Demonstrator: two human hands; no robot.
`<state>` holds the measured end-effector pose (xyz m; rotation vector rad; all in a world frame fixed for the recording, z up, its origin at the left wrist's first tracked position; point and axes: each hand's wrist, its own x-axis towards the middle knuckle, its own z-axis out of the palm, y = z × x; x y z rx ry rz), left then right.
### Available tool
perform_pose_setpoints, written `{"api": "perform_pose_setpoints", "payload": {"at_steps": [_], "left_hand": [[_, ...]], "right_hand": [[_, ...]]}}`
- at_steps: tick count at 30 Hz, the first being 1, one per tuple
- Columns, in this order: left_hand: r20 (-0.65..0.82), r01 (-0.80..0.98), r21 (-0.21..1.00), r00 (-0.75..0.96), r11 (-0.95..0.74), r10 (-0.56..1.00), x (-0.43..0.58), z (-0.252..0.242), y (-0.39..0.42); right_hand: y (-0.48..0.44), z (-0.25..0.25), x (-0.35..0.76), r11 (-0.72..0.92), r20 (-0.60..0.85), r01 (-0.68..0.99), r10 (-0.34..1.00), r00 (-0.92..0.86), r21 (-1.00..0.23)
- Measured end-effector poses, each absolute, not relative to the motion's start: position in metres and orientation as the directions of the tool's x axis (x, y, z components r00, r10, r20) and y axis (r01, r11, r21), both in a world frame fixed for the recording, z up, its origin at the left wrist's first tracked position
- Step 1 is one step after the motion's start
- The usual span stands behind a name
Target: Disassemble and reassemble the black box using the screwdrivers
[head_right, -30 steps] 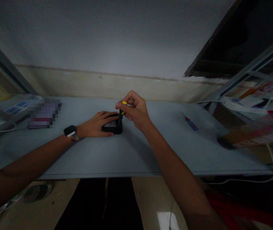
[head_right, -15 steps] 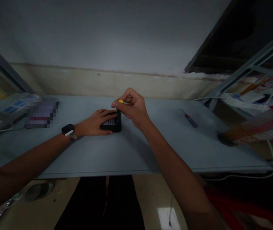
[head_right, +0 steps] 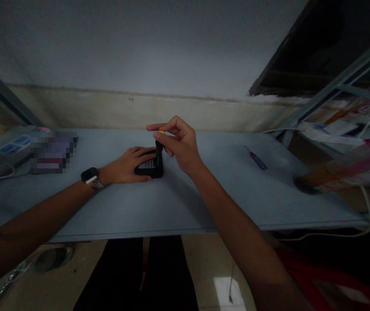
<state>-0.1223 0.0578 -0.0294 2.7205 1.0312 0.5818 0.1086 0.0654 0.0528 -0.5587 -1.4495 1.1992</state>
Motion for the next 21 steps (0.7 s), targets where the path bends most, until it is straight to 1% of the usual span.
{"api": "perform_pose_setpoints", "payload": {"at_steps": [3,6,12,16,21], "left_hand": [[0.294,0.598,0.29,0.687,-0.747,0.664,-0.1225,-0.0292,0.0579],[0.281,0.608,0.288,0.685,-0.74,0.672,-0.1224,-0.0284,0.0575],[0.282,0.607,0.288,0.685,-0.74,0.672,-0.1222,-0.0281,0.0573],[0.292,0.605,0.293,0.68,-0.74,0.672,-0.1222,-0.0299,0.0579],[0.307,0.596,0.292,0.682,-0.748,0.663,-0.1225,-0.0303,0.0582]], "right_hand": [[0.0651,0.0539,0.1086,0.313,0.402,-0.3,0.863,-0.305,-0.901],[0.067,0.0529,0.1101,0.29,0.399,-0.327,0.849,-0.347,-0.899],[0.0689,0.0505,0.1117,0.32,0.408,-0.291,0.853,-0.326,-0.902],[0.0651,0.0522,0.1091,0.347,0.435,-0.298,0.842,-0.32,-0.889],[0.0634,0.0529,0.1076,0.315,0.396,-0.274,0.857,-0.33,-0.909]]}}
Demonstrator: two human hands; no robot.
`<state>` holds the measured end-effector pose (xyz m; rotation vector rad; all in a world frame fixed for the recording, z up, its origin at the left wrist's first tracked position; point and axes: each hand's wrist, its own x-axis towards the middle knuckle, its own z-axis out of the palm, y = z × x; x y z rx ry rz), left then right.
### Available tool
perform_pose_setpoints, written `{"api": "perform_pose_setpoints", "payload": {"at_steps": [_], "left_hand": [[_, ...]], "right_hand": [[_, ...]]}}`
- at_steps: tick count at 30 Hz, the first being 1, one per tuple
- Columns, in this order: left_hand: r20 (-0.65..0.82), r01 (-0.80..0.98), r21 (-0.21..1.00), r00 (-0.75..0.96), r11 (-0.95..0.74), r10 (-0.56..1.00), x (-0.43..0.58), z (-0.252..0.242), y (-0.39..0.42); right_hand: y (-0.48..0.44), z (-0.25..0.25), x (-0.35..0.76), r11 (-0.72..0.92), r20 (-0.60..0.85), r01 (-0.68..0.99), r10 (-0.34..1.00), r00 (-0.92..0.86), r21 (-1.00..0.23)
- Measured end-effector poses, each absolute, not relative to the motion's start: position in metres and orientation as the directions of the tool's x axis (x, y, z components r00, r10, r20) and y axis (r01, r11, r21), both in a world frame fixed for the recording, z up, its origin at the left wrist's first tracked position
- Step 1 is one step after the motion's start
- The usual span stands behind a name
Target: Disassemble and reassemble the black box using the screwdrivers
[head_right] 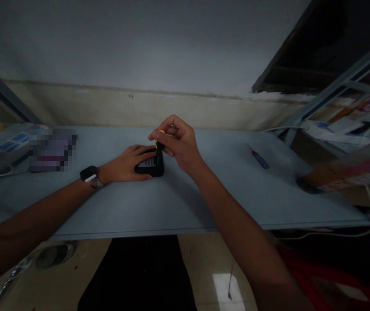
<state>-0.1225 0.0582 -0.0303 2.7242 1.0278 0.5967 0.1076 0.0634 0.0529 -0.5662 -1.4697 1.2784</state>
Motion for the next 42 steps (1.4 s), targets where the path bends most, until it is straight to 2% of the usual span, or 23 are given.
{"api": "perform_pose_setpoints", "payload": {"at_steps": [5,13,22,33,42], "left_hand": [[0.296,0.599,0.287,0.687,-0.748,0.664,-0.1229,-0.0295,0.058],[0.303,0.604,0.276,0.683,-0.747,0.664,-0.1228,-0.0317,0.0584],[0.294,0.608,0.272,0.686,-0.746,0.665,-0.1227,-0.0308,0.0583],[0.294,0.606,0.288,0.681,-0.742,0.671,-0.1224,-0.0303,0.0573],[0.311,0.596,0.273,0.688,-0.755,0.655,-0.123,-0.0321,0.0586]], "right_hand": [[0.0683,0.0482,0.1103,0.305,0.416,-0.319,0.826,-0.38,-0.897],[0.0656,0.0493,0.1082,0.345,0.434,-0.285,0.826,-0.359,-0.894],[0.0688,0.0489,0.1126,0.262,0.382,-0.316,0.822,-0.422,-0.912],[0.0647,0.0491,0.109,0.323,0.416,-0.281,0.816,-0.401,-0.904],[0.0676,0.051,0.1121,0.223,0.387,-0.358,0.779,-0.494,-0.906]]}}
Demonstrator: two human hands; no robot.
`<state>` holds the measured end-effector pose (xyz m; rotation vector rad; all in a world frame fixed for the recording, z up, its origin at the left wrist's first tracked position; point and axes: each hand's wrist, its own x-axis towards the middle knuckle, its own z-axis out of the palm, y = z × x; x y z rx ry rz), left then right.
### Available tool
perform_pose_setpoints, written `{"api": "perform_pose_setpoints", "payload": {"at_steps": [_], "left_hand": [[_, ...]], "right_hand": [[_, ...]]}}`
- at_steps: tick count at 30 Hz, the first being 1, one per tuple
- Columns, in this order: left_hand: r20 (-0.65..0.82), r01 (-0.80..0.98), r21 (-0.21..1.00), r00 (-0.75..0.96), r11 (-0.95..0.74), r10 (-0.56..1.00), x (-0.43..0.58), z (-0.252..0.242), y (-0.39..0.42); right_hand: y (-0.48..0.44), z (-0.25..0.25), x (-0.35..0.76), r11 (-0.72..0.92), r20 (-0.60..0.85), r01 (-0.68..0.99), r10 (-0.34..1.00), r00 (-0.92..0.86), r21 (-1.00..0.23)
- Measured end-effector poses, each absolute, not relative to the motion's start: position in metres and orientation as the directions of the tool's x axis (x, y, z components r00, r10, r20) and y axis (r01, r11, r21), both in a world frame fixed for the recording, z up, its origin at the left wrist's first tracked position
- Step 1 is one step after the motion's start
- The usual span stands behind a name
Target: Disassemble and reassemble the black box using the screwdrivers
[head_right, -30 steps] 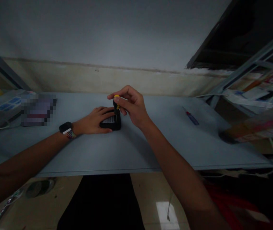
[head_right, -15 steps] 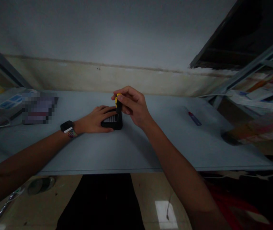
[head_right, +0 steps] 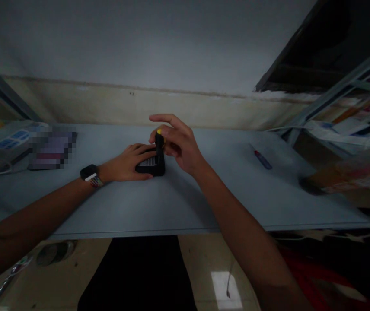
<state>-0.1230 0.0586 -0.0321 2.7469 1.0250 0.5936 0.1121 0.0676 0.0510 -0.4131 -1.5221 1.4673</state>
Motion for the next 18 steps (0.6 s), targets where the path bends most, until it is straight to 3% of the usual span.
{"api": "perform_pose_setpoints", "payload": {"at_steps": [10,18], "left_hand": [[0.302,0.61,0.267,0.683,-0.746,0.666,-0.122,-0.031,0.058],[0.304,0.608,0.264,0.684,-0.748,0.663,-0.122,-0.032,0.058]], "right_hand": [[0.068,0.041,0.11,0.34,0.446,-0.306,0.793,-0.415,-0.889],[0.069,0.039,0.106,0.334,0.481,-0.38,0.774,-0.411,-0.862]]}}
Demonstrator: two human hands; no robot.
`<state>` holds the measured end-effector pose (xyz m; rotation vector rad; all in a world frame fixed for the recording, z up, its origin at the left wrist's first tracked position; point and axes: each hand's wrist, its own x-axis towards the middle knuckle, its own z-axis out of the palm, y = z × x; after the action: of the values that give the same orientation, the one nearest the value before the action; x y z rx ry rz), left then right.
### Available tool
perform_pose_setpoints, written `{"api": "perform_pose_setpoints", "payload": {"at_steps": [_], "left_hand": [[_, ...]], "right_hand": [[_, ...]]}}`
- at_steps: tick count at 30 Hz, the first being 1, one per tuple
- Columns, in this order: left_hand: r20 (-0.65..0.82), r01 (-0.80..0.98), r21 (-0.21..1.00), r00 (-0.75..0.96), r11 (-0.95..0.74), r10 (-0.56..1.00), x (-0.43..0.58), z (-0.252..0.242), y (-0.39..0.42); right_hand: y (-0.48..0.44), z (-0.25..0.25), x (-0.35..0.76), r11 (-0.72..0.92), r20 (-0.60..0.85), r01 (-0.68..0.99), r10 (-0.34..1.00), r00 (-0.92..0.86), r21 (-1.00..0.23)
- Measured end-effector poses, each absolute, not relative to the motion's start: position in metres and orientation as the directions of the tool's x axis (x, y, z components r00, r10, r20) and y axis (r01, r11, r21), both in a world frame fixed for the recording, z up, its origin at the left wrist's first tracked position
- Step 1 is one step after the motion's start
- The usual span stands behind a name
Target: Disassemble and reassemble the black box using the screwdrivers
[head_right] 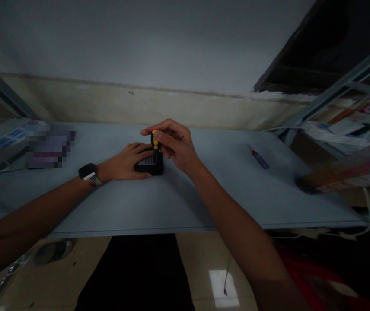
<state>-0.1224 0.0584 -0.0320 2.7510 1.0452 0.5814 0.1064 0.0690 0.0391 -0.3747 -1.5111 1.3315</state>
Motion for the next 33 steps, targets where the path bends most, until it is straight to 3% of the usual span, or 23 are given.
{"api": "perform_pose_setpoints", "payload": {"at_steps": [26,33], "left_hand": [[0.296,0.61,0.256,0.689,-0.75,0.662,-0.123,-0.03,0.058],[0.314,0.593,0.281,0.686,-0.755,0.656,-0.123,-0.03,0.057]], "right_hand": [[0.078,0.046,0.114,0.217,0.404,-0.411,0.797,-0.449,-0.885],[0.078,0.044,0.115,0.273,0.414,-0.354,0.805,-0.424,-0.894]]}}
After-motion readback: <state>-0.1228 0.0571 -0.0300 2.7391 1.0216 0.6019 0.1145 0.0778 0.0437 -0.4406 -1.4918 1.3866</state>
